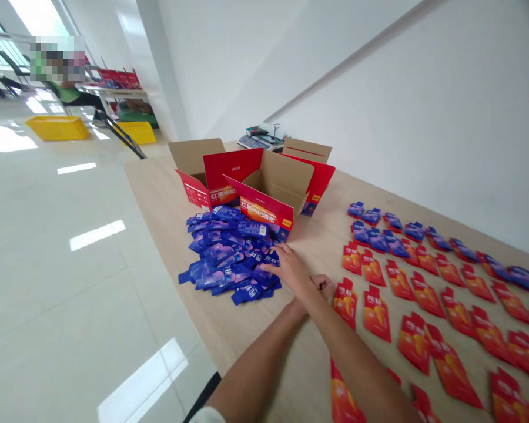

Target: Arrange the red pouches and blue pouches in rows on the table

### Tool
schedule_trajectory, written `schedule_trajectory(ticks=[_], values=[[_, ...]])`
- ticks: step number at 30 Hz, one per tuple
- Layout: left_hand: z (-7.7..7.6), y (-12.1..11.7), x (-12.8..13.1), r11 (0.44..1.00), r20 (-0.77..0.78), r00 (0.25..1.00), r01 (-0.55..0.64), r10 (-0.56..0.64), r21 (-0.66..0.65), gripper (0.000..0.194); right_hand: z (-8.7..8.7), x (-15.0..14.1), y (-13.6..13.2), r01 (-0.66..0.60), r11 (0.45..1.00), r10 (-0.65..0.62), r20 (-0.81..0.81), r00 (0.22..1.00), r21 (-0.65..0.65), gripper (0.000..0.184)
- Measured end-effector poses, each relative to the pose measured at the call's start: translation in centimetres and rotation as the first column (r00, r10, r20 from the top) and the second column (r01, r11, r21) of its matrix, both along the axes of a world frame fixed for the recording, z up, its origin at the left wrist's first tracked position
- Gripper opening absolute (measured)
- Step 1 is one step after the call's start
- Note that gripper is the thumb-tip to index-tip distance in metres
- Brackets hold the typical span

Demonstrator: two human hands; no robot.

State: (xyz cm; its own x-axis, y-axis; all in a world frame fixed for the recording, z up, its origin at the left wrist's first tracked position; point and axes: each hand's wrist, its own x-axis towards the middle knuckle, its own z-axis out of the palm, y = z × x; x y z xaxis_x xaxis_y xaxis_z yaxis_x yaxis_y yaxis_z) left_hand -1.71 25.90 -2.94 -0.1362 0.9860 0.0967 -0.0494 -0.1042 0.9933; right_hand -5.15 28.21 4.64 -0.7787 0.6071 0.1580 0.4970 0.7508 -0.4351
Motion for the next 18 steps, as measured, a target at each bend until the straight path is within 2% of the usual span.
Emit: schedule_trajectory(ticks=[4, 8, 10, 18], values=[[0.0, -0.1, -0.2, 1.000, -0.022, 0.999, 0.025, -0.025, 0.000, 0.046, -0.2, -0.4, 1.2, 0.081, 0.996, -0.080, -0.042, 0.996, 0.038, 0.060], [-0.2, 0.5, -0.4, 1.000, -0.016, 1.000, -0.007, 0.006, -0.028, 0.047, -0.2, -1.6, 2.1, 0.081, 0.997, -0.081, 0.054, 0.995, 0.010, 0.044], [-0.2, 0.9, -0.4, 0.999, -0.011, 1.000, -0.027, 0.027, -0.039, 0.050, 0.0, -2.0, 2.3, 0.081, 0.997, -0.082, 0.090, 0.993, 0.018, 0.043], [0.9, -0.1, -0.7, 1.000, 0.062, 0.998, -0.012, 0.012, 0.001, 0.049, 2.5, -1.5, 1.7, 0.143, 0.984, -0.159, 0.153, 0.975, 0.111, 0.040]])
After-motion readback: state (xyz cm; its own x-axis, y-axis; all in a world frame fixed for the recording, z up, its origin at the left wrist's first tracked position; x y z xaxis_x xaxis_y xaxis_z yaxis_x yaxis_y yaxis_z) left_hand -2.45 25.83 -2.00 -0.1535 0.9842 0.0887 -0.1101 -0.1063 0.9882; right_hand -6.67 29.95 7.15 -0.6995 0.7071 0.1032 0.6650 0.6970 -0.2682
